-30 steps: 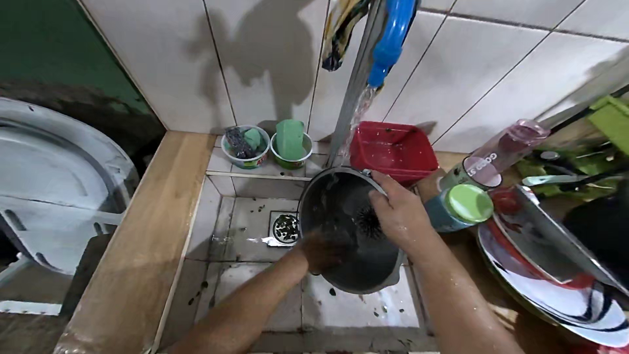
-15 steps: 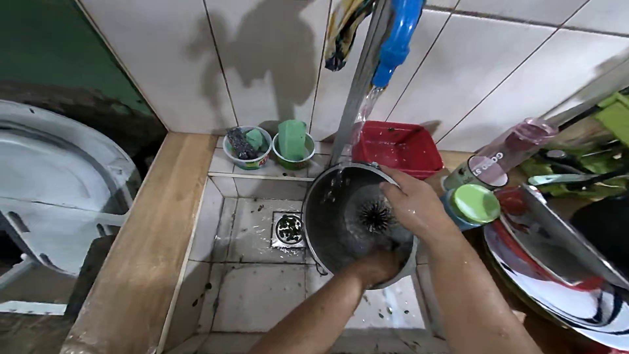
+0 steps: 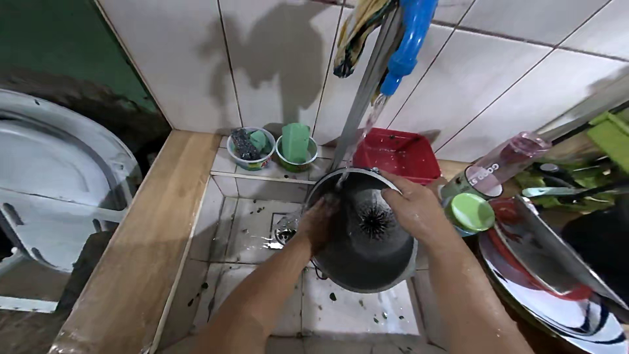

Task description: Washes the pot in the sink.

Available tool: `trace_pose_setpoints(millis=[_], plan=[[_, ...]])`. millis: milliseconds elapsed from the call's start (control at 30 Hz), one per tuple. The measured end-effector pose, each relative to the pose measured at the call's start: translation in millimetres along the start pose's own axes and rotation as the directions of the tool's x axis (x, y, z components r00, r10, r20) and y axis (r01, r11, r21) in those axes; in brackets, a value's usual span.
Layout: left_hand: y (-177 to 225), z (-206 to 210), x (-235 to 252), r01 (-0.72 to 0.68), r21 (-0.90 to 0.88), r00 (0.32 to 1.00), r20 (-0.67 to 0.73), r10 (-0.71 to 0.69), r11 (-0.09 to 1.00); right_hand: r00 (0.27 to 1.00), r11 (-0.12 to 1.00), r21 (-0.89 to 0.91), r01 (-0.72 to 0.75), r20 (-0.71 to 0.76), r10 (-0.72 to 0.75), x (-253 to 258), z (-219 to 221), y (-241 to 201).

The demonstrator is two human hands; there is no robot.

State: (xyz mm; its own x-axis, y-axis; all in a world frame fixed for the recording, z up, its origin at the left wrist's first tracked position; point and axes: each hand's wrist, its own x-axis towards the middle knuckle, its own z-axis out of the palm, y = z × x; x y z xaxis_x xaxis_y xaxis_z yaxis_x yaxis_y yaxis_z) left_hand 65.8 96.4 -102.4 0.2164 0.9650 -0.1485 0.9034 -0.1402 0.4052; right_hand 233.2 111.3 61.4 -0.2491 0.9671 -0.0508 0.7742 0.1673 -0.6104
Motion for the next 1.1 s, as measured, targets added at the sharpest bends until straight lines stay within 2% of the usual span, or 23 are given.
trace_pose_setpoints(millis=[33,67,133,167,233,300,367,400,467,500,533,567,600,633,700,767,867,933,1033,1100], plan=[[0.8,7.0,5.2,-0.006,0.016,0.999,-0.051,0.007,1.000,1.000,1.000,-0.005,-0.008,0.004,0.008,1.8,-1.1,-0.7],[6.7,14.0,3.9,0.002,0.040,0.999,-0.036,-0.001,0.999,1.000,1.000,-0.015,-0.011,0.017,0.011,3.4,-2.2,-0.1],[30.6,17.2,-13.4,0.003,0.028,0.984,0.179,-0.008,1.000,0.999,0.999,-0.033,0.015,0.043,-0.013,7.3,-3.8,3.3],[45.4,15.1,-25.5,-0.034,-0.052,0.959,0.280,0.047,0.998,0.998,0.999,-0.038,0.021,0.055,-0.019,8.8,-4.7,4.0],[73.8,12.9,-46.4,-0.134,-0.301,0.923,0.309,0.229,0.944,0.998,0.999,-0.044,0.020,0.063,-0.018,9.3,-6.2,5.0],[90.4,-1.6,-65.4,-0.106,-0.557,0.870,0.349,0.348,0.824,0.999,1.000,-0.030,-0.005,0.047,0.006,6.5,-6.9,6.8],[80.5,-7.8,-88.3,-0.070,-0.639,0.870,0.336,0.360,0.766,0.998,0.998,-0.001,-0.061,0.019,0.061,3.3,-7.0,9.3],[68.4,-9.4,-98.6,-0.049,-0.645,0.891,0.317,0.326,0.763,0.997,0.997,0.006,-0.076,-0.002,0.076,1.9,-6.8,11.8],[41.4,-19.7,-111.2,0.071,-0.638,0.945,0.288,0.152,0.767,0.996,0.997,-0.007,-0.079,-0.041,0.079,0.4,-7.7,18.2],[28.9,-24.1,-114.2,0.119,-0.623,0.972,0.231,0.037,0.773,0.996,0.997,-0.022,-0.077,-0.051,0.076,0.0,-9.0,22.0],[18.2,-23.8,-115.5,0.139,-0.613,0.990,0.115,-0.086,0.778,0.996,0.997,-0.035,-0.072,-0.058,0.070,-0.3,-10.3,25.3],[9.3,-18.0,-114.0,0.142,-0.633,0.977,-0.033,-0.210,0.761,0.996,0.997,-0.038,-0.069,-0.057,0.067,-0.5,-11.4,26.9],[2.0,-7.9,-108.7,0.121,-0.693,0.933,-0.166,-0.320,0.711,0.996,0.997,-0.032,-0.073,-0.054,0.071,-0.6,-11.6,26.2],[-3.0,2.0,-101.0,0.100,-0.779,0.887,-0.212,-0.411,0.619,0.995,0.996,-0.022,-0.086,-0.047,0.085,-0.9,-11.0,22.9],[-1.8,15.8,-85.6,0.125,-0.917,0.850,-0.098,-0.517,0.380,0.993,0.993,-0.007,-0.114,-0.038,0.113,-1.6,-7.9,14.2],[6.7,30.7,-74.5,0.199,-0.963,0.834,0.069,-0.548,0.181,0.993,0.994,-0.001,-0.112,-0.035,0.112,-3.9,-3.5,6.9],[15.3,46.0,-69.7,0.227,-0.973,0.804,0.160,-0.573,0.047,0.993,0.993,-0.020,-0.115,-0.012,0.115,-7.6,-0.8,-2.7],[16.8,43.3,-72.5,0.268,-0.959,0.812,0.174,-0.557,0.091,0.991,0.991,-0.034,-0.131,-0.006,0.131,-9.3,-0.4,-6.1],[8.4,34.6,-76.6,0.362,-0.891,0.839,0.183,-0.513,0.275,0.990,0.989,-0.053,-0.141,-0.018,0.140,-9.4,0.5,-7.3],[-0.6,26.2,-80.5,0.364,-0.853,0.846,0.135,-0.515,0.373,0.989,0.989,-0.046,-0.143,-0.032,0.142,-9.0,0.7,-6.3]])
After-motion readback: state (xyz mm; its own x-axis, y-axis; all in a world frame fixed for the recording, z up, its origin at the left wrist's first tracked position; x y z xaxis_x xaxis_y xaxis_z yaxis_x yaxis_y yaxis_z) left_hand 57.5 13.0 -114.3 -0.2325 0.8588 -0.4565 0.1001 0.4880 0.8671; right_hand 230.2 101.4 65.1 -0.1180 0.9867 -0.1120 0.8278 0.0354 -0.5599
